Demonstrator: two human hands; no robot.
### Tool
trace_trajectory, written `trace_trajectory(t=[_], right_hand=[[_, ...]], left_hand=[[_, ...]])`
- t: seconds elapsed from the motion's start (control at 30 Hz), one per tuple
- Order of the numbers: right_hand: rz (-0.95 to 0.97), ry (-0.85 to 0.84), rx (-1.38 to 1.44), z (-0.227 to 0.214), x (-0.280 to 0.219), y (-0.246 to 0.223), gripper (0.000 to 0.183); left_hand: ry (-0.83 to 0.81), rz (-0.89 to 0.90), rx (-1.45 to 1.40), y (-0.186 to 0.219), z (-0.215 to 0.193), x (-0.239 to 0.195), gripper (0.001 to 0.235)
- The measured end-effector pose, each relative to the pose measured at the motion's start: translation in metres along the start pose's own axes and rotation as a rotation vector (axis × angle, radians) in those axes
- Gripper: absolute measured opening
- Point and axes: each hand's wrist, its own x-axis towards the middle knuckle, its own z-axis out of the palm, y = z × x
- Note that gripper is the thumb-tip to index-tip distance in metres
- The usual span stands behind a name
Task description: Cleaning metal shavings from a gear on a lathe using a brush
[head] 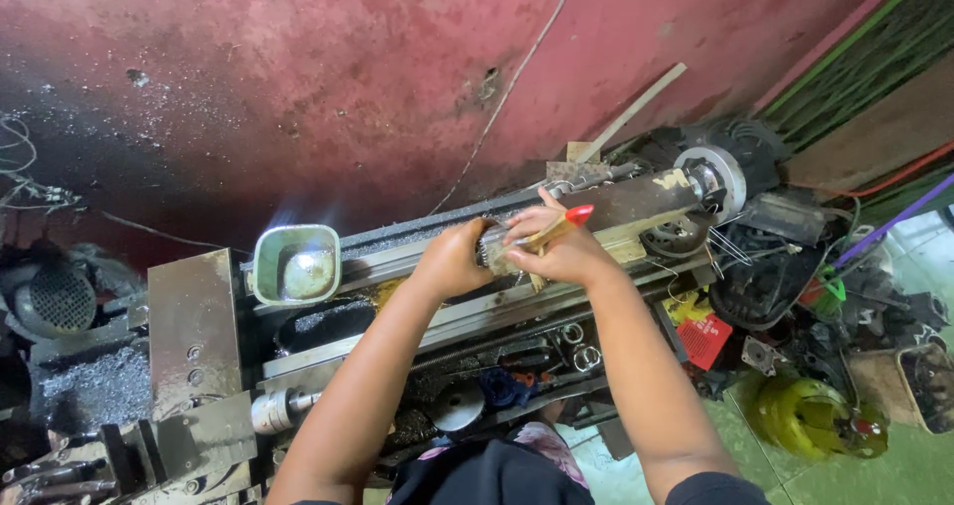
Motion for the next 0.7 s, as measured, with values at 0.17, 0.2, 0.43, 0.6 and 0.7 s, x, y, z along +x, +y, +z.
trace_trajectory(t=[0.17, 0.2, 0.43, 0.6, 0.7], right_hand=[[-0.084, 0.226, 0.052, 0.012, -0.003, 0.036, 0.016], [-0.068, 0.269, 0.111, 0.011, -0.006, 0.035, 0.017], [-0.026, 0.245, 0.066, 0.012, -0.009, 0.040, 0.008], [0.042, 0.285, 0.085, 0.005, -0.010, 0.041, 0.010], [0.067, 0.200, -0.005, 0.009, -0.012, 0.042, 0.015]], left_hand=[[-0.035, 0.014, -0.056, 0.023, -0.030, -0.010, 0.073], [-0.047, 0.021, -0.079, 0.026, -0.031, -0.012, 0.074], [-0.137, 0.074, -0.332, 0.004, -0.026, 0.001, 0.069], [-0.342, -0.179, -0.462, 0.009, -0.040, 0.012, 0.071], [-0.377, -0.300, -0.486, -0.003, -0.026, 0.037, 0.073]])
